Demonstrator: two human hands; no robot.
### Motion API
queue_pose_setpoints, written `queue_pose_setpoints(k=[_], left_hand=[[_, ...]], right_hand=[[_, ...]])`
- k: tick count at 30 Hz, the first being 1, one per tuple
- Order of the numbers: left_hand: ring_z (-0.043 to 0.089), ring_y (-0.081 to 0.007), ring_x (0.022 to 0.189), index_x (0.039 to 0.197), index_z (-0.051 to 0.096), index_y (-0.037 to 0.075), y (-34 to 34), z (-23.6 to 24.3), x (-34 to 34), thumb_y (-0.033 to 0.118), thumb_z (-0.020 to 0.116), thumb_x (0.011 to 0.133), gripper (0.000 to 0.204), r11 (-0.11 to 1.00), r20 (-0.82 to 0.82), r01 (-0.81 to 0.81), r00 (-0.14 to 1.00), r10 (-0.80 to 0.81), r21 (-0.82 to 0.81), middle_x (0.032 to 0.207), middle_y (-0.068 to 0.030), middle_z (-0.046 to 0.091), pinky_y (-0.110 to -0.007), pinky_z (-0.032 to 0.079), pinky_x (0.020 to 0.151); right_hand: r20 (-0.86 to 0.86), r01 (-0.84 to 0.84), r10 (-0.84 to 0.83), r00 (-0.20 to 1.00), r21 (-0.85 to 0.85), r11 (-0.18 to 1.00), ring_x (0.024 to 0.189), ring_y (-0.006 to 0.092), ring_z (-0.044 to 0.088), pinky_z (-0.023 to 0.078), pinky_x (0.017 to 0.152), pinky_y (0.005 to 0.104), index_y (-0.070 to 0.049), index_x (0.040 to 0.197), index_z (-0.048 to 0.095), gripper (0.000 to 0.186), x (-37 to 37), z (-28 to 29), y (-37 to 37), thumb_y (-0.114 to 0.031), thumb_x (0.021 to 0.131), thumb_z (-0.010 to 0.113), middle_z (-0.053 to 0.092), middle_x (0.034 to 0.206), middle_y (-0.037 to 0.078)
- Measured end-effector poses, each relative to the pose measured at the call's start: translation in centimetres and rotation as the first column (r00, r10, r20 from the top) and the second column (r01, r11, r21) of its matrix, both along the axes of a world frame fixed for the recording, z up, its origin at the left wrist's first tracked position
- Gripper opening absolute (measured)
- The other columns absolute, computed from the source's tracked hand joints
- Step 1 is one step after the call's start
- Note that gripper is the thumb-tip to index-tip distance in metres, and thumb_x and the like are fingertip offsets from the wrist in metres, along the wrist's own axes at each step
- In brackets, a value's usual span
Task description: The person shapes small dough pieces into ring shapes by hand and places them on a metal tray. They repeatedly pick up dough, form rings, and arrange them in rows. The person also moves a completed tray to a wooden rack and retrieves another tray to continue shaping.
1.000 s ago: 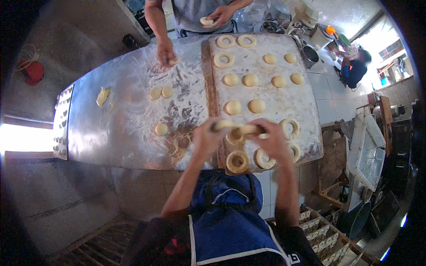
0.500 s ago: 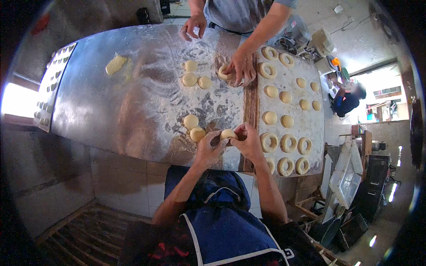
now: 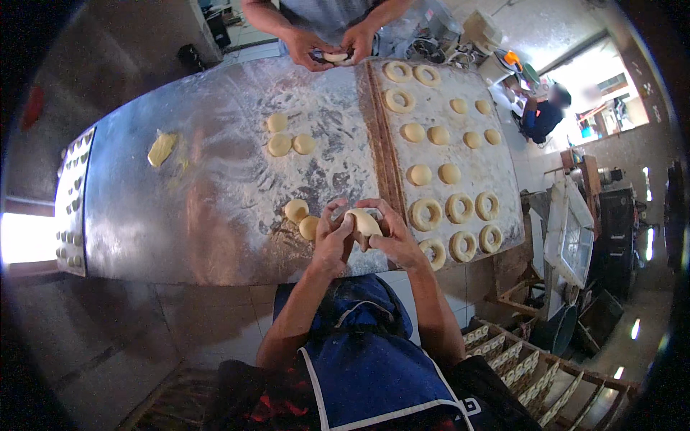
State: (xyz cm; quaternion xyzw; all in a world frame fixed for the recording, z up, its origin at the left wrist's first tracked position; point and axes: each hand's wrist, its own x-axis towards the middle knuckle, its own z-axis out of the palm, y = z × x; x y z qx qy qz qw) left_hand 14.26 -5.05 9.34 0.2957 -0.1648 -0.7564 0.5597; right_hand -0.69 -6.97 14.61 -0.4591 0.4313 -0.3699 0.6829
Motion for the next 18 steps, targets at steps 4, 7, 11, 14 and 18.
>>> queue_pose_setpoints(k=[4,7,11,14,18], left_hand=[[0.06,-0.0162,0.085,0.115,0.039,0.012,-0.9,0.9,-1.3,-0.01,0.055,0.083,0.042,0.967,0.194,0.079,0.981,-0.031,-0.244,0.099,-0.0076,0.056,-0.028,0.052,0.074],[0.06,-0.0187,0.075,0.101,0.039,0.013,-2.2,1.9,-3.7,-0.007,0.051,0.08,0.031,0.994,-0.085,-0.055,0.995,0.047,-0.093,0.09,-0.0061,0.053,-0.031,0.052,0.064],[0.061,-0.0239,0.072,0.1,0.04,0.012,-4.2,3.0,-7.8,0.017,0.045,0.094,0.009,0.932,0.406,-0.07,0.887,0.221,-0.355,0.085,-0.0068,0.055,-0.04,0.05,0.061],[0.06,-0.0224,0.07,0.095,0.046,0.009,-4.6,3.1,-11.6,0.028,0.044,0.098,0.019,0.834,0.811,0.187,0.418,0.41,-0.518,0.079,-0.0034,0.053,-0.038,0.05,0.062],[0.057,-0.0245,0.071,0.092,0.053,0.008,-4.9,2.1,-16.4,0.02,0.05,0.095,0.012,0.981,-0.325,-0.104,0.933,0.154,0.166,0.089,-0.0068,0.053,-0.037,0.045,0.058]], right_hand=[[-0.107,0.155,-0.142,0.984,0.128,0.98,0.092,0.0166,0.06,0.049,0.078,0.0303,-0.001,0.112,0.058,0.035,-1.6,0.2,-2.2,-0.029,0.092,0.049,0.062,0.098,0.01],[-0.369,0.269,-0.229,0.901,0.06,0.961,0.078,0.02,0.061,0.049,0.07,0.0325,-0.001,0.092,0.062,0.042,-3.6,0.3,-2.2,-0.039,0.096,0.045,0.064,0.088,0.013],[0.05,0.365,-0.369,0.928,0.074,0.928,0.063,0.0223,0.059,0.046,0.058,0.0348,0.005,0.085,0.059,0.051,-6.3,1.2,-1.2,-0.042,0.098,0.044,0.063,0.074,0.015],[-0.546,0.218,-0.227,0.807,-0.083,0.973,0.06,0.0223,0.058,0.044,0.059,0.036,0.006,0.074,0.057,0.052,-8.4,1.7,-2.0,-0.037,0.1,0.041,0.057,0.062,0.019],[-0.259,0.543,-0.552,0.792,-0.113,0.832,0.062,0.0143,0.045,0.04,0.057,0.0338,0.005,0.079,0.055,0.054,-12.1,1.6,-1.3,-0.044,0.098,0.044,0.052,0.063,0.008]])
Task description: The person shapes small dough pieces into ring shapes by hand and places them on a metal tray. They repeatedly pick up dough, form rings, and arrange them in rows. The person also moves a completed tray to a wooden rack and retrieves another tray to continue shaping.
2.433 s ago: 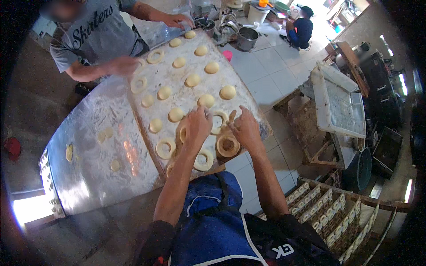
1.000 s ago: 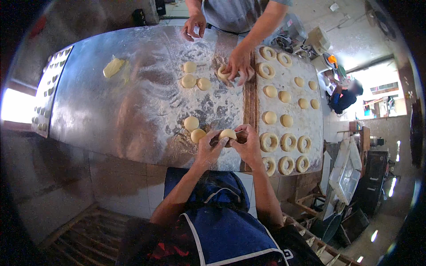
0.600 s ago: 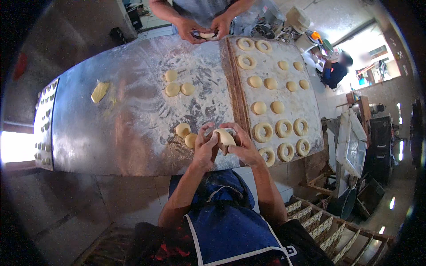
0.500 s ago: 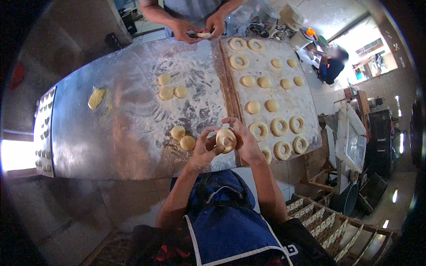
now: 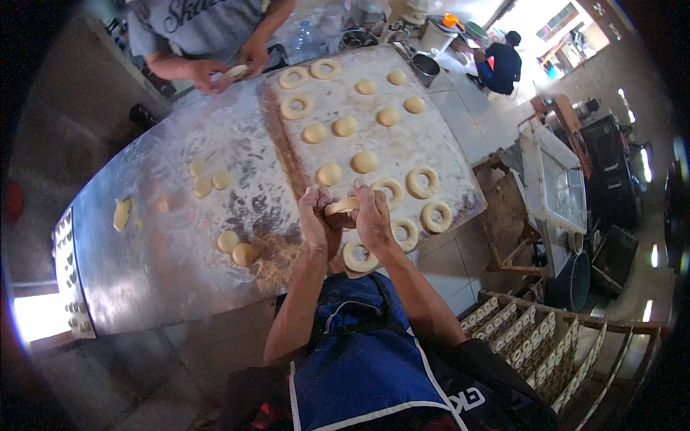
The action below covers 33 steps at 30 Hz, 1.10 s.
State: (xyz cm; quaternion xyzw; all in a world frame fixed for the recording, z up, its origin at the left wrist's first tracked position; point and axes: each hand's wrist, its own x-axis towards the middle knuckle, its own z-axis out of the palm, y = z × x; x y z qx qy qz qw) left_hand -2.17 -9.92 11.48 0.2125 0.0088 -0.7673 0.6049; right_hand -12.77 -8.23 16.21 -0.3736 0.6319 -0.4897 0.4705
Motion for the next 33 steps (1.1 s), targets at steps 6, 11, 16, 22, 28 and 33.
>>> queue_pose_setpoints(k=[6,11,16,22,28,33], left_hand=[[0.058,-0.0246,0.073,0.098,0.054,0.005,-1.1,-3.9,-6.3,0.021,0.052,0.094,0.017,0.722,0.438,0.148,0.868,0.232,-0.676,0.094,-0.0117,0.06,-0.04,0.051,0.061],[0.061,-0.0219,0.08,0.088,0.052,0.007,-1.1,-6.7,-10.7,0.029,0.041,0.099,0.028,0.504,0.565,0.433,0.016,0.825,-0.747,0.082,-0.0099,0.059,-0.038,0.051,0.07],[0.057,-0.0215,0.069,0.09,0.053,0.001,-0.7,-3.6,-13.9,0.029,0.038,0.101,0.034,0.833,0.638,0.359,0.77,-0.009,-0.421,0.077,-0.0117,0.056,-0.036,0.045,0.061],[0.051,-0.0191,0.061,0.077,0.048,0.003,-0.5,0.8,-18.4,0.036,0.039,0.1,0.041,0.851,0.795,0.435,0.606,-0.035,-0.294,0.068,-0.0081,0.047,-0.036,0.042,0.057],[0.049,-0.0255,0.058,0.079,0.046,0.003,-1.3,0.7,-21.3,0.031,0.04,0.098,0.035,0.465,0.826,0.773,0.132,0.548,-0.432,0.061,-0.0104,0.045,-0.038,0.042,0.06],[0.049,-0.0258,0.062,0.078,0.048,-0.001,-0.9,-1.7,-24.6,0.03,0.038,0.097,0.038,0.62,0.949,0.728,0.302,0.093,-0.293,0.066,-0.0151,0.048,-0.04,0.041,0.061]], right_hand=[[-0.271,-0.207,0.163,0.949,-0.142,0.968,0.056,0.0284,0.048,0.041,0.056,0.0397,0.005,0.07,0.053,0.051,-6.5,-0.5,0.7,-0.037,0.097,0.045,0.05,0.058,0.017],[-0.326,-0.245,0.2,0.924,-0.103,0.964,0.05,0.0272,0.047,0.039,0.053,0.0409,0.006,0.068,0.053,0.062,-12.0,-1.0,1.8,-0.047,0.097,0.039,0.044,0.053,0.019],[-0.213,-0.147,0.087,0.973,-0.288,0.946,0.051,0.0283,0.044,0.038,0.051,0.0425,0.005,0.072,0.051,0.062,-15.6,-2.0,2.8,-0.05,0.097,0.038,0.046,0.057,0.018],[-0.184,-0.064,0.007,0.983,-0.304,0.95,0.052,0.0282,0.047,0.038,0.052,0.0445,0.004,0.07,0.051,0.065,-18.8,-3.1,3.4,-0.052,0.098,0.034,0.048,0.057,0.017],[-0.461,-0.197,0.091,0.882,-0.185,0.963,0.056,0.0169,0.05,0.041,0.052,0.0377,0.005,0.083,0.063,0.065,-23.1,-3.2,4.3,-0.055,0.097,0.042,0.053,0.059,0.007],[-0.388,-0.054,-0.03,0.921,-0.204,0.977,0.057,0.0177,0.05,0.041,0.054,0.0378,0.001,0.079,0.065,0.046,-25.2,-2.3,5.8,-0.04,0.095,0.051,0.054,0.06,0.008]])
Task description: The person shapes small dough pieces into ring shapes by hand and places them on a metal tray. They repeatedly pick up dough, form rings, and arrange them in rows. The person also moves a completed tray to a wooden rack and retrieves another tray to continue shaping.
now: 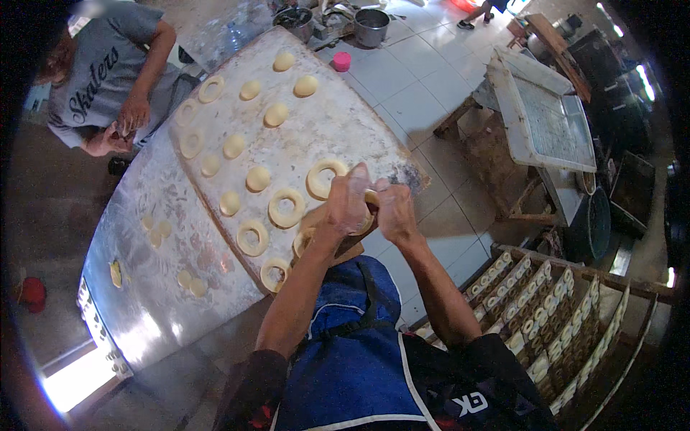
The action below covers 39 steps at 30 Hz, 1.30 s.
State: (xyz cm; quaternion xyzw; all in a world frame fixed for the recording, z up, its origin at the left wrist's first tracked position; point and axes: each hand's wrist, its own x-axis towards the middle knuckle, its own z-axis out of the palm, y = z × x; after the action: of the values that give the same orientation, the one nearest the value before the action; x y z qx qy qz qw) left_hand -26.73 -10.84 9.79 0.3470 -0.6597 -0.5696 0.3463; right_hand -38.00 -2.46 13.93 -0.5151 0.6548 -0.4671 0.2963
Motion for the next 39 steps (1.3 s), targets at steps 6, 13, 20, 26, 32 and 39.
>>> queue_pose_setpoints(k=[6,13,20,26,32,39], left_hand=[[0.044,-0.0226,0.062,0.081,0.05,-0.002,-0.1,1.1,-4.4,0.029,0.042,0.097,0.035,0.935,-0.199,-0.105,0.963,0.181,0.34,0.066,-0.0136,0.047,-0.038,0.04,0.06],[0.06,-0.0424,0.087,0.097,0.061,0.0,-2.1,1.5,-6.4,0.02,0.053,0.09,0.023,0.932,0.582,0.152,0.81,0.074,-0.33,0.088,-0.0229,0.062,-0.049,0.048,0.079],[0.059,-0.0344,0.097,0.098,0.065,0.005,-1.5,0.5,-3.7,0.024,0.07,0.079,0.027,0.84,0.491,0.312,0.869,-0.063,-0.444,0.094,-0.0168,0.062,-0.043,0.048,0.083],[0.055,-0.034,0.108,0.106,0.062,0.005,3.6,0.3,16.8,0.012,0.069,0.076,0.031,0.812,0.294,-0.333,0.81,0.507,-0.48,0.108,-0.0158,0.061,-0.045,0.043,0.094],[0.06,-0.0315,0.095,0.103,0.06,0.001,7.1,-2.1,40.9,0.019,0.072,0.08,0.032,0.577,0.715,-0.494,-0.143,0.684,-0.65,0.091,-0.0141,0.063,-0.043,0.046,0.084],[0.064,-0.022,0.087,0.109,0.06,-0.004,6.9,-1.1,40.7,0.01,0.071,0.083,0.032,0.66,0.269,-0.734,0.675,0.687,0.156,0.095,-0.012,0.066,-0.035,0.051,0.079]], right_hand=[[0.076,0.083,-0.081,0.994,-0.02,0.996,0.073,0.0234,0.065,0.052,0.067,0.0378,0.002,0.088,0.066,0.032,-4.2,2.0,1.7,-0.029,0.082,0.072,0.067,0.079,0.017],[-0.288,0.51,-0.428,0.857,0.34,0.791,0.097,0.0317,0.063,0.051,0.081,0.0415,0.0,0.131,0.048,0.062,-6.1,-0.3,4.1,-0.023,0.08,0.075,0.06,0.114,0.023],[-0.4,0.371,-0.301,0.866,0.109,0.922,0.102,0.0288,0.06,0.048,0.09,0.04,-0.001,0.128,0.052,0.054,-6.2,-2.8,2.8,-0.018,0.082,0.072,0.059,0.116,0.019],[-0.086,0.333,-0.328,0.941,0.056,0.941,0.093,0.0191,0.057,0.047,0.083,0.0334,0.0,0.126,0.053,0.039,-1.3,0.0,3.7,-0.011,0.089,0.061,0.059,0.108,0.01],[-0.102,0.082,-0.079,0.992,0.028,0.996,0.091,0.0176,0.057,0.048,0.08,0.0312,-0.005,0.122,0.057,0.038,7.7,0.9,1.0,-0.003,0.085,0.062,0.06,0.104,0.006],[0.088,-0.575,0.574,0.814,-0.02,0.818,0.089,0.0249,0.068,0.054,0.076,0.0348,0.0,0.116,0.06,0.035,29.3,-1.7,-4.3,-0.018,0.088,0.068,0.068,0.104,0.017]])
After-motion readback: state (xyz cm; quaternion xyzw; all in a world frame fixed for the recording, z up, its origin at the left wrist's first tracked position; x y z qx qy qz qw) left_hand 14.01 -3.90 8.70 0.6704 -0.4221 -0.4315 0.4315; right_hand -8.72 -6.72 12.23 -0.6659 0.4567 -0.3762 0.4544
